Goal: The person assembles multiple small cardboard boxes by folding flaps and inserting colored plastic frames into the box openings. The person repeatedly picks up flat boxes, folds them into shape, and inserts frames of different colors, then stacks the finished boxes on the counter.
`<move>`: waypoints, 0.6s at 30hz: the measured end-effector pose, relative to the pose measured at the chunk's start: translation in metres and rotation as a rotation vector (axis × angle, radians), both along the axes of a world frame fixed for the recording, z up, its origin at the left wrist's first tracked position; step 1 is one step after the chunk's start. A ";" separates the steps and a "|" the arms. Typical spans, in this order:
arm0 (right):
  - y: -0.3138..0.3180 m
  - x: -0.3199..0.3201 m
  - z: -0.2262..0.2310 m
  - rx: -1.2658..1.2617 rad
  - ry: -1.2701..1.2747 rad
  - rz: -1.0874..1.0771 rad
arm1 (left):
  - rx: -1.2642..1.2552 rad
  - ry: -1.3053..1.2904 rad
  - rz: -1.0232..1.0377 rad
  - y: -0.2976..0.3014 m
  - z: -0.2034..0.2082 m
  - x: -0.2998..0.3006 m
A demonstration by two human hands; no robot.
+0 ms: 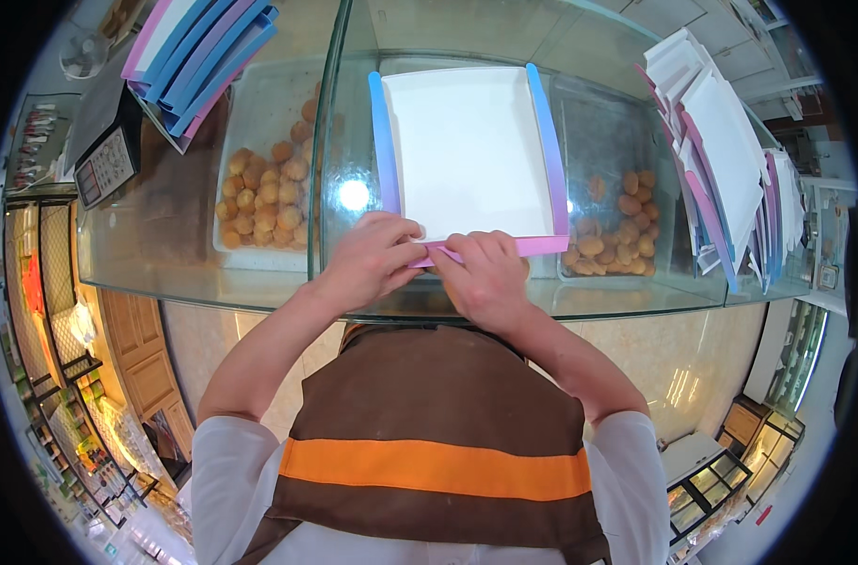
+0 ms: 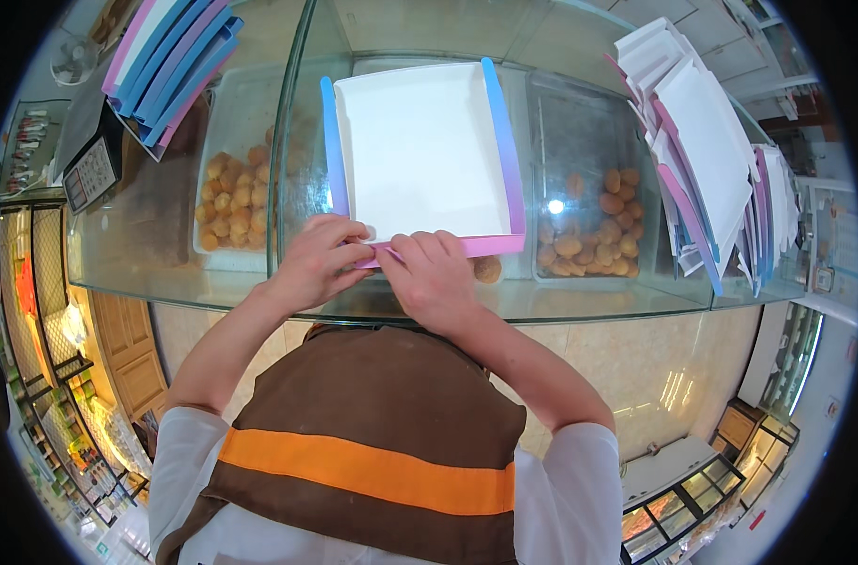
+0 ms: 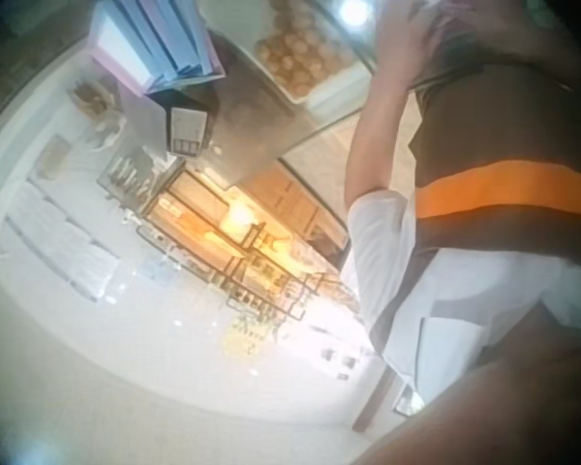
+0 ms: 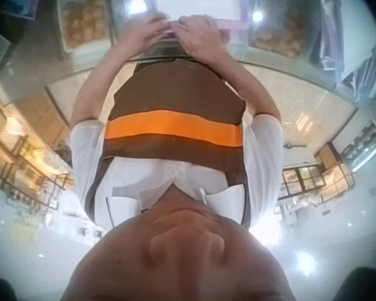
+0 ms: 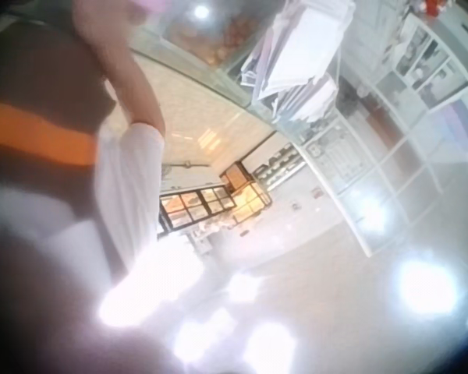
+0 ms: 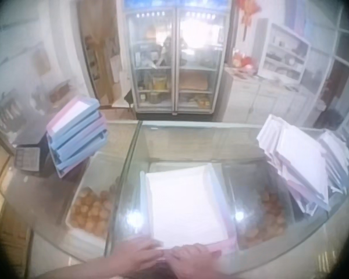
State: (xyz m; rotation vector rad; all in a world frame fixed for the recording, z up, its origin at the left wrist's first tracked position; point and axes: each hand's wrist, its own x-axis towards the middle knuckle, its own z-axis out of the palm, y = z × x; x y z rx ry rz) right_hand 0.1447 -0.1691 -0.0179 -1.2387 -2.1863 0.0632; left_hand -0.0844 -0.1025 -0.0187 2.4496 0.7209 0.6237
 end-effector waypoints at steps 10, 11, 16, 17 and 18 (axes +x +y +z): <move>0.010 -0.010 -0.011 -0.031 0.030 -0.015 | -0.064 0.046 0.127 0.010 -0.019 -0.003; 0.011 -0.011 -0.011 -0.009 0.023 -0.020 | -0.103 0.027 0.108 0.013 -0.022 -0.004; 0.008 -0.012 -0.017 -0.010 0.054 -0.035 | -0.250 -0.006 0.138 0.011 -0.015 0.003; 0.009 -0.013 -0.018 0.004 0.067 -0.040 | -0.301 0.000 0.154 0.010 -0.011 0.005; 0.010 -0.013 -0.017 -0.015 0.065 -0.038 | -0.352 0.006 0.171 0.009 -0.007 0.006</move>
